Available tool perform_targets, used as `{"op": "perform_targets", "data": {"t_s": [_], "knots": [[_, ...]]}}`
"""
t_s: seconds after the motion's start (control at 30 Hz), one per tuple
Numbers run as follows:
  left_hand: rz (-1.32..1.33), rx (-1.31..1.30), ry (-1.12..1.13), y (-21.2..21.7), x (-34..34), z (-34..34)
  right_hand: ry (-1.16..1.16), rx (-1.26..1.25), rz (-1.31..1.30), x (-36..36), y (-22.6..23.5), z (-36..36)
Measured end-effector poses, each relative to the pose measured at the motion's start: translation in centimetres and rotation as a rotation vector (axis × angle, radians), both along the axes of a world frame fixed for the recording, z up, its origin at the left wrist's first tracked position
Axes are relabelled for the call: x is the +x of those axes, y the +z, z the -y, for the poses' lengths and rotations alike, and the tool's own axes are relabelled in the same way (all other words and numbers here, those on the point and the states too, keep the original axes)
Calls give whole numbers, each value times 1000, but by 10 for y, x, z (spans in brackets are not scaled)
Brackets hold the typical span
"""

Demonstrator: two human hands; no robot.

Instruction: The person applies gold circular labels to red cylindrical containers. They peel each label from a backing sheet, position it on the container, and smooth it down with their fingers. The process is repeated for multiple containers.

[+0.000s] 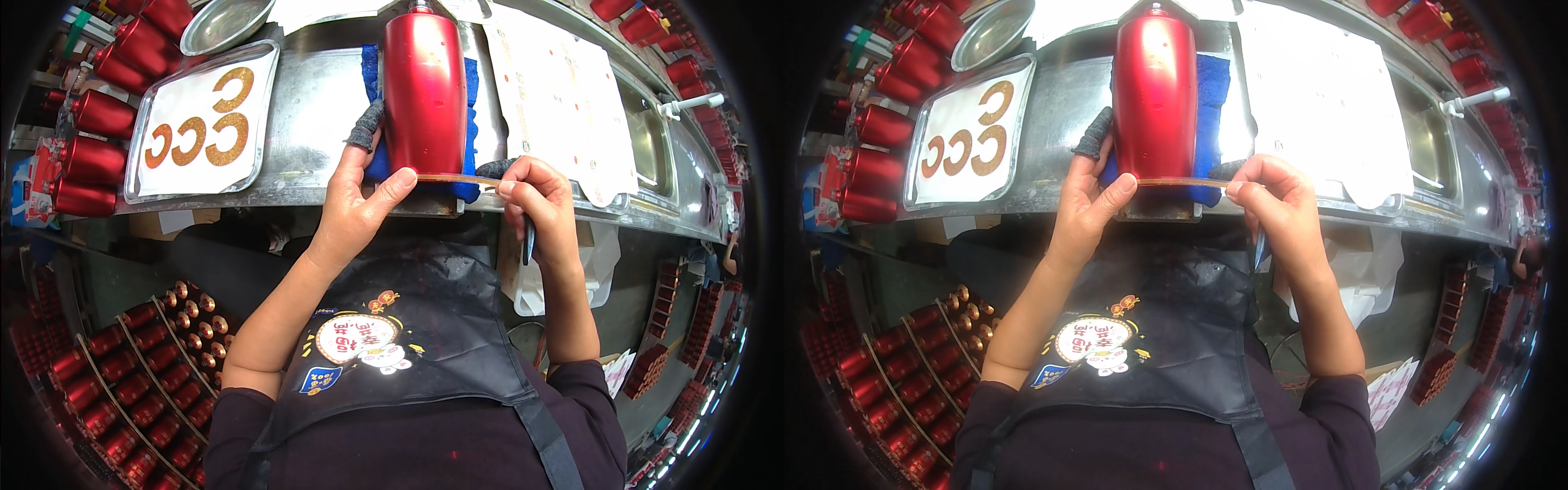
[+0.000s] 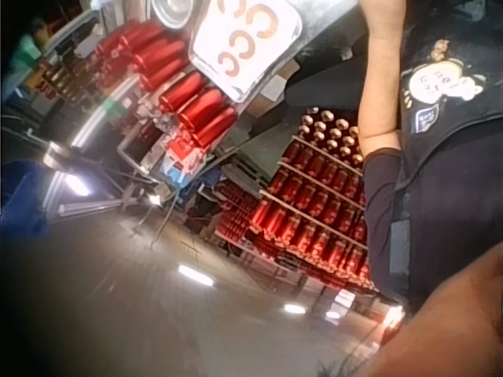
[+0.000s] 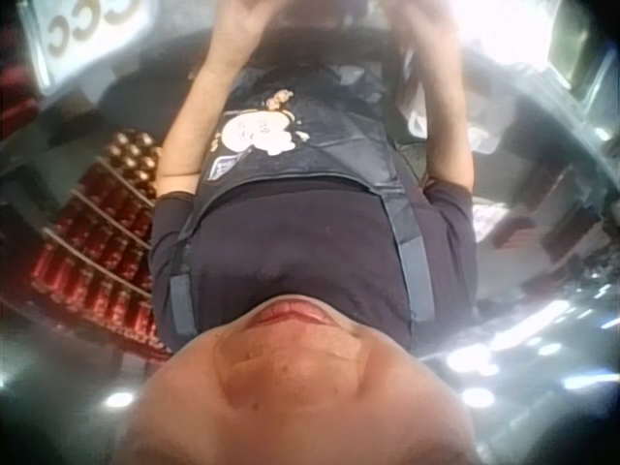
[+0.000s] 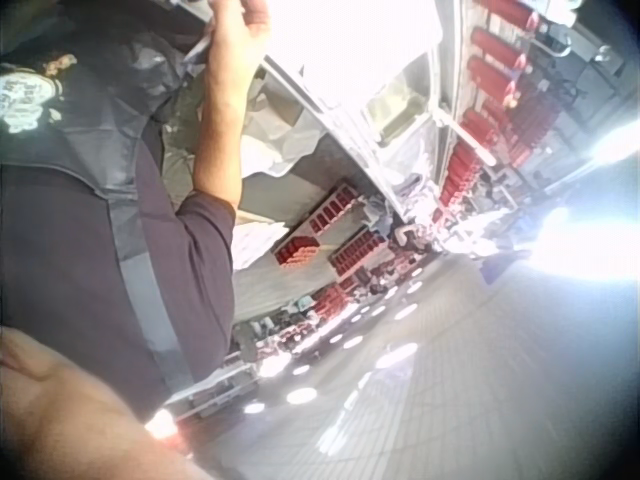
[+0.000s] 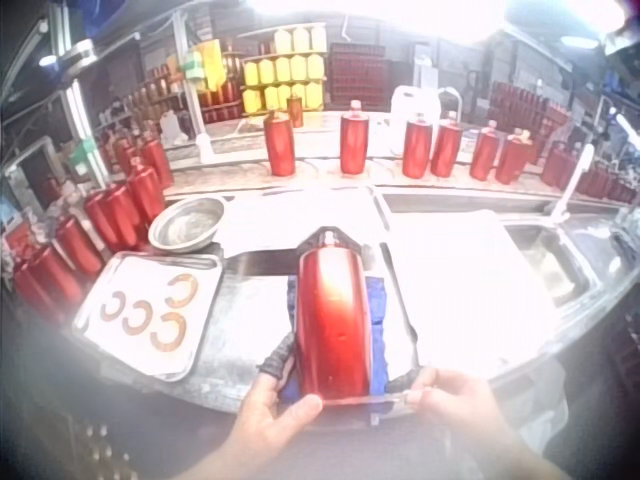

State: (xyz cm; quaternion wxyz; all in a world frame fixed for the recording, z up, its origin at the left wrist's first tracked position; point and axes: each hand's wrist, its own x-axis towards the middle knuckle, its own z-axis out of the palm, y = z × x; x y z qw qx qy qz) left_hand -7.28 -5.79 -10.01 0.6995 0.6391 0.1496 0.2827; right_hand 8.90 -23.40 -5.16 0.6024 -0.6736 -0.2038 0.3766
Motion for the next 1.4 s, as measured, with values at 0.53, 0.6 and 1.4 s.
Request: {"op": "perform_targets", "data": {"t_s": [0.53, 0.6, 1.4], "knots": [[-13, 52, 1, 3, -1, 3, -5, -13, -15, 1, -2, 0], [-22, 58, -9, 2, -2, 2, 6, -21, -31, 2, -2, 0], [19, 43, 24, -1, 3, 4, -6, 17, 50, 1, 0, 5]]}}
